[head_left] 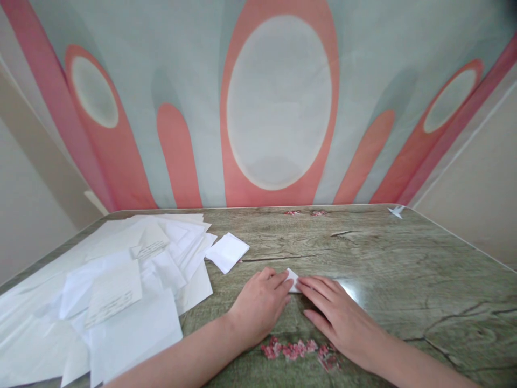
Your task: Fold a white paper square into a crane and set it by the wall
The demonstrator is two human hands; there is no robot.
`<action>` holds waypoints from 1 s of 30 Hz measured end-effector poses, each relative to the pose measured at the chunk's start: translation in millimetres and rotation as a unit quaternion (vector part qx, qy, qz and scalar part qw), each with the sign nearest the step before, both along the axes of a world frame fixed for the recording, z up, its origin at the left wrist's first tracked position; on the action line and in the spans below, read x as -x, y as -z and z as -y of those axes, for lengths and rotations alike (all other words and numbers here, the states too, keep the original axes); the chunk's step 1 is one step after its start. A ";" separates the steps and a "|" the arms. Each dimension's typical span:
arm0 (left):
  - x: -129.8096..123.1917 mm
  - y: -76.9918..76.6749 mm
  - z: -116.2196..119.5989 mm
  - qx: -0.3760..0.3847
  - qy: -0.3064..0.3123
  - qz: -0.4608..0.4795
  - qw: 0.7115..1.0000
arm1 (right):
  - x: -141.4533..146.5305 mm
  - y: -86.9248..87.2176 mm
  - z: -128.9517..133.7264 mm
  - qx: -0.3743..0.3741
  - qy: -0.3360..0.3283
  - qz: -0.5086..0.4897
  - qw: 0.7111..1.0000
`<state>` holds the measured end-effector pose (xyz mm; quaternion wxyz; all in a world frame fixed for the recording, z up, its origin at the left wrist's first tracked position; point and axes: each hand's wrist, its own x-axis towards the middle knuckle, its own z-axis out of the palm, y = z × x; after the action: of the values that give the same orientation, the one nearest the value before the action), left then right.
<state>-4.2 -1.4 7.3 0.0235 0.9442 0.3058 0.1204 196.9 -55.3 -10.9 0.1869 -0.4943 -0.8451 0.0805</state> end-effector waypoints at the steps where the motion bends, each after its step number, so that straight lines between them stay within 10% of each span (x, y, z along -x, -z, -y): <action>1: -0.1 0.2 0.4 -0.002 -0.003 -0.003 1.000 | -0.1 -0.7 0.0 0.001 0.000 0.002 1.000; 30: 4.4 -12.6 6.1 -0.039 -0.002 -0.094 0.995 | 8.1 -15.5 2.1 -0.036 -0.006 0.066 0.997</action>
<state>-8.7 -7.6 19.9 -0.0420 0.9508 0.3038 0.0434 188.7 -57.4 4.6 0.1479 -0.4864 -0.8609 0.0181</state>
